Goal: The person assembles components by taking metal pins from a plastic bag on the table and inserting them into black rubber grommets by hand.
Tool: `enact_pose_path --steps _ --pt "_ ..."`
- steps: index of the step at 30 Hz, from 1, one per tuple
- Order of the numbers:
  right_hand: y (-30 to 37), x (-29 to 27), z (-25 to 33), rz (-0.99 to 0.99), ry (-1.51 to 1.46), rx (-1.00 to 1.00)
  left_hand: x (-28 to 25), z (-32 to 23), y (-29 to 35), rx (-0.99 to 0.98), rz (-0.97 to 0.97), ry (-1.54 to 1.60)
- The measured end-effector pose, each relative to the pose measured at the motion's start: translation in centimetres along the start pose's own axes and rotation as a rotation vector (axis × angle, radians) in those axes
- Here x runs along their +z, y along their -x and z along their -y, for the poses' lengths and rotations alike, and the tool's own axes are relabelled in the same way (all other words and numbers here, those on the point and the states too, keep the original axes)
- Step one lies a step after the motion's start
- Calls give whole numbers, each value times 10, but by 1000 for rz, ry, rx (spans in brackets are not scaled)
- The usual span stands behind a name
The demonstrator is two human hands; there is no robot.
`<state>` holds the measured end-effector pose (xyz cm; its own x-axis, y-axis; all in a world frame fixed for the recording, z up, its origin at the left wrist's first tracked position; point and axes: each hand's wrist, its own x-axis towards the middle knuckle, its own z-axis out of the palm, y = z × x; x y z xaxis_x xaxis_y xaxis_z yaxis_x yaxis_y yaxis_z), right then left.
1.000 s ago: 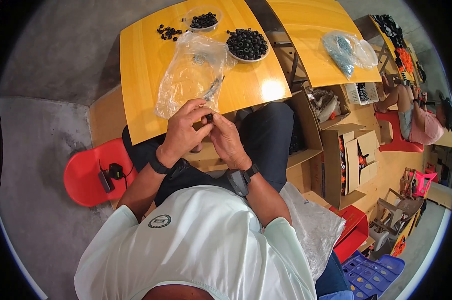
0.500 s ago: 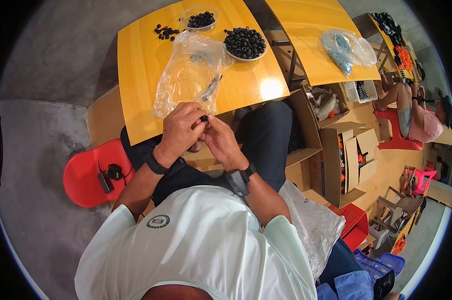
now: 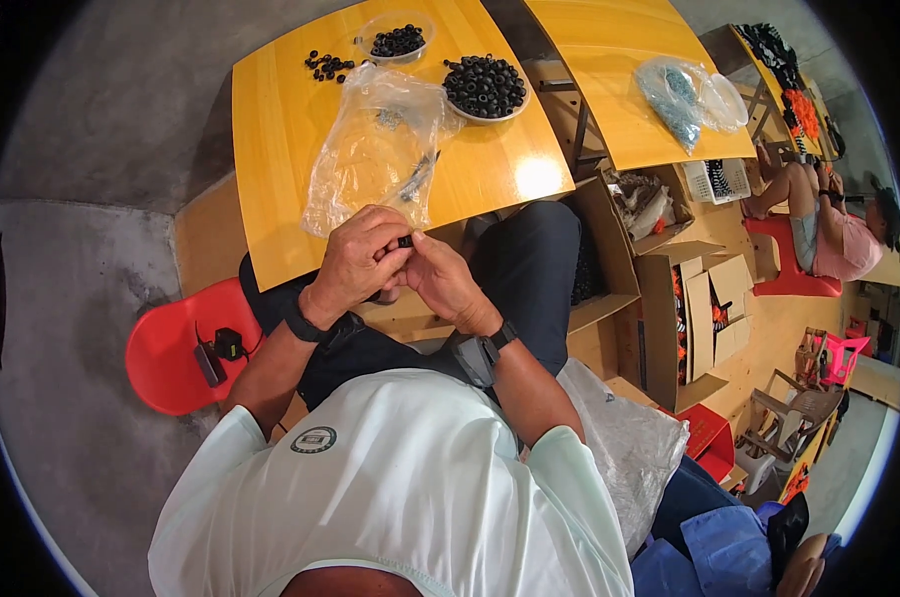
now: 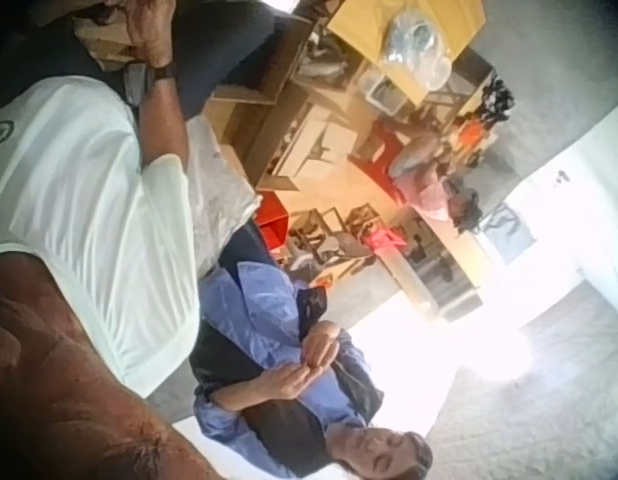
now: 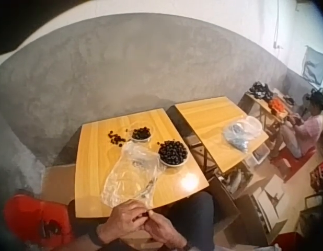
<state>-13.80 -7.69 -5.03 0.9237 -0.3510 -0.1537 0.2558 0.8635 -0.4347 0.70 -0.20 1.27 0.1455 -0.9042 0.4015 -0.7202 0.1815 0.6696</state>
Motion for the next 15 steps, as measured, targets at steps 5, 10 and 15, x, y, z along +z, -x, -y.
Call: enact_pose_path --steps 5,10,15 --pt "-4 -14 -7 95 22 -2 1 3 1 -4 -10 74" --pt "-4 -11 -16 52 11 -63 2 2 4 -74 -25 128" --pt "-2 11 -13 -24 80 -111 -8 9 10 -455 178 586"
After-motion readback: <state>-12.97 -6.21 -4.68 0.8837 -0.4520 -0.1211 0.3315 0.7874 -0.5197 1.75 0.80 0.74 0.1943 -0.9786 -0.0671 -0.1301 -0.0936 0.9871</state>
